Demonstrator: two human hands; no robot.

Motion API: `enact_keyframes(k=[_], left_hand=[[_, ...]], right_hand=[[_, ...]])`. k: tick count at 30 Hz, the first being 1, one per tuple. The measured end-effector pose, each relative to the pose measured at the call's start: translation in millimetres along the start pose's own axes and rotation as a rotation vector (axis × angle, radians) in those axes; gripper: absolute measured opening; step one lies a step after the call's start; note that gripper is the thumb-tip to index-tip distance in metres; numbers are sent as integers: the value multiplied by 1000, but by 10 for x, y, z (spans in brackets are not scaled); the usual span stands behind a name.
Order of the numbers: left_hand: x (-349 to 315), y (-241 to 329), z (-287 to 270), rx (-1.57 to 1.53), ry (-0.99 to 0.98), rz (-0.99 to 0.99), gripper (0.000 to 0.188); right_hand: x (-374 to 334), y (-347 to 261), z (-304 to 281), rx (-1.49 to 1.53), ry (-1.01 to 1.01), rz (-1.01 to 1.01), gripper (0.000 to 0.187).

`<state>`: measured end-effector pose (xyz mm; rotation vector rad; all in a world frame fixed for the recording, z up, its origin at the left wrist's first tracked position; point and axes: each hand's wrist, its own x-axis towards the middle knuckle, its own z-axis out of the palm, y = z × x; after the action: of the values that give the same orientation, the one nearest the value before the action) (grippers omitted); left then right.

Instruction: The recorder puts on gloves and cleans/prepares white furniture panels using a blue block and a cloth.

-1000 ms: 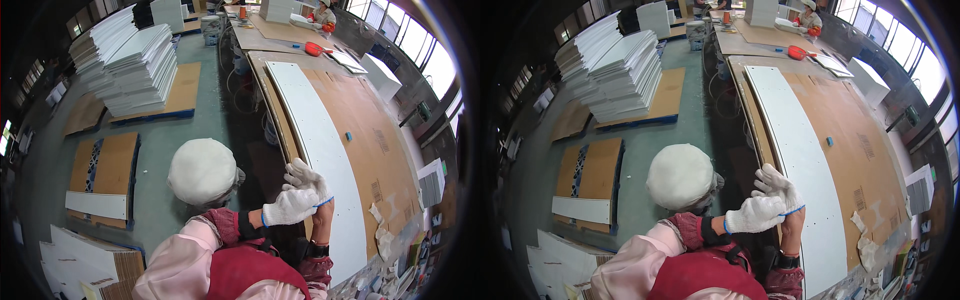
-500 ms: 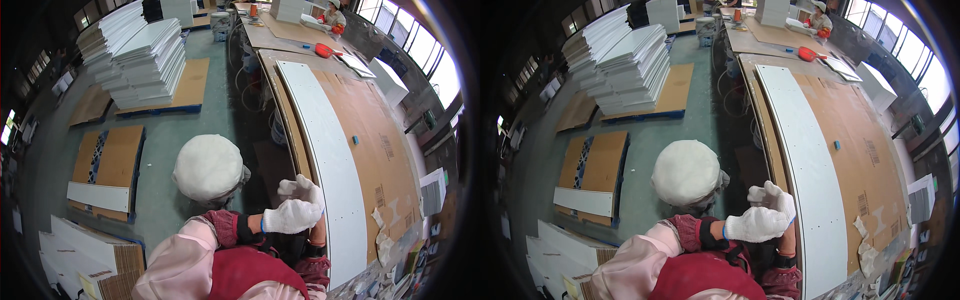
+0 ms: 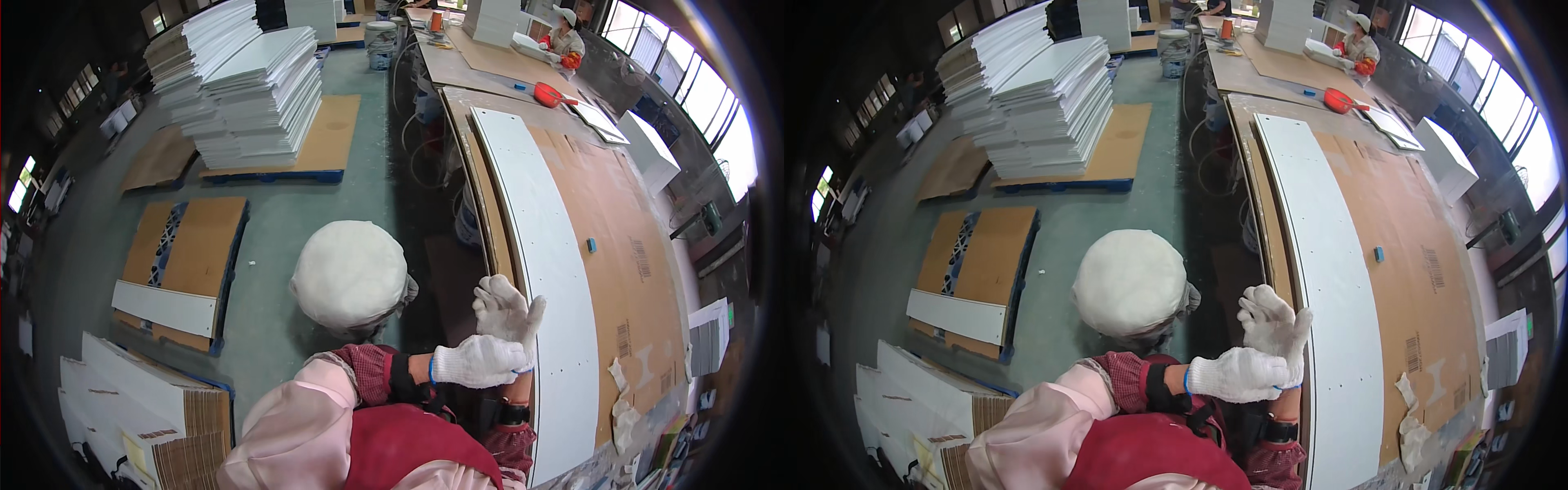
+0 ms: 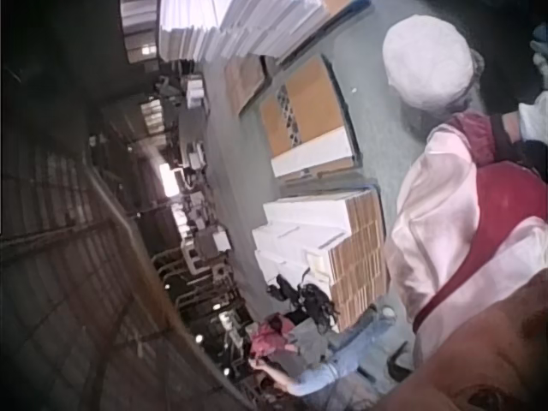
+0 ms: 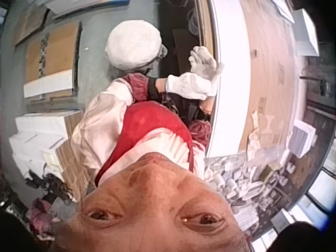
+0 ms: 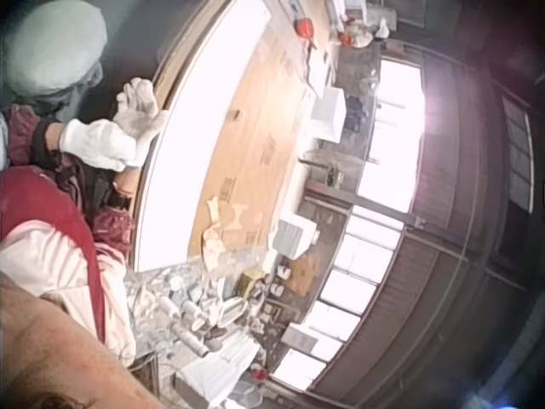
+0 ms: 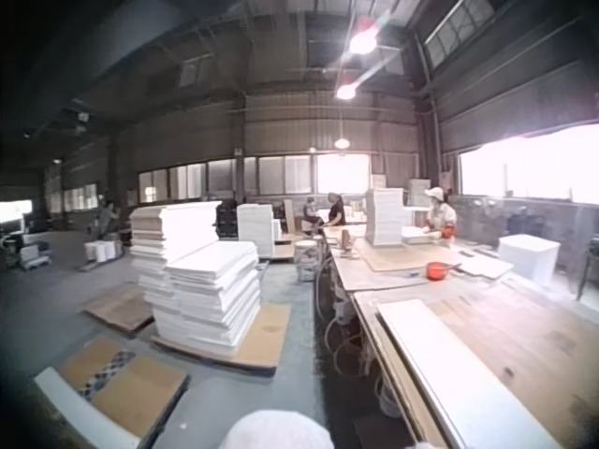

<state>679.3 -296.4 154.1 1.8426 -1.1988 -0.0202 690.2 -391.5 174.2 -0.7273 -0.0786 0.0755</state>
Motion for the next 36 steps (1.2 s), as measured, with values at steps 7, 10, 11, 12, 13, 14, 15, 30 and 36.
enact_keyframes(k=[7, 10, 11, 12, 13, 14, 15, 30, 36], left_hand=[[52, -62, -140, -164, -111, 24, 23], [-27, -58, -164, -233, -126, -80, 22], [-64, -54, -151, -225, -111, -87, 22], [-34, -38, -100, -246, -105, -74, 20], [-74, -54, -89, -244, -79, -96, 18], [-109, -84, -90, -225, -48, -114, 18], [-125, -120, -88, -212, -11, -118, 17], [-220, -516, -413, -483, 269, -527, 30], [-251, -535, -489, -520, 203, -545, 28]], right_hand=[[120, 22, 111, -24, 158, -107, 59], [113, 52, -109, -250, 144, 22, 52], [108, 95, -139, -253, 208, 53, 52], [63, 32, -166, -271, 208, 44, 52], [39, 55, -194, -274, 246, 95, 52], [24, 78, -208, -279, 283, 146, 52], [-20, 78, -130, -263, 307, 144, 53], [-251, 145, -242, -300, 148, 91, 51], [-301, 66, -163, -282, 231, 171, 55]])
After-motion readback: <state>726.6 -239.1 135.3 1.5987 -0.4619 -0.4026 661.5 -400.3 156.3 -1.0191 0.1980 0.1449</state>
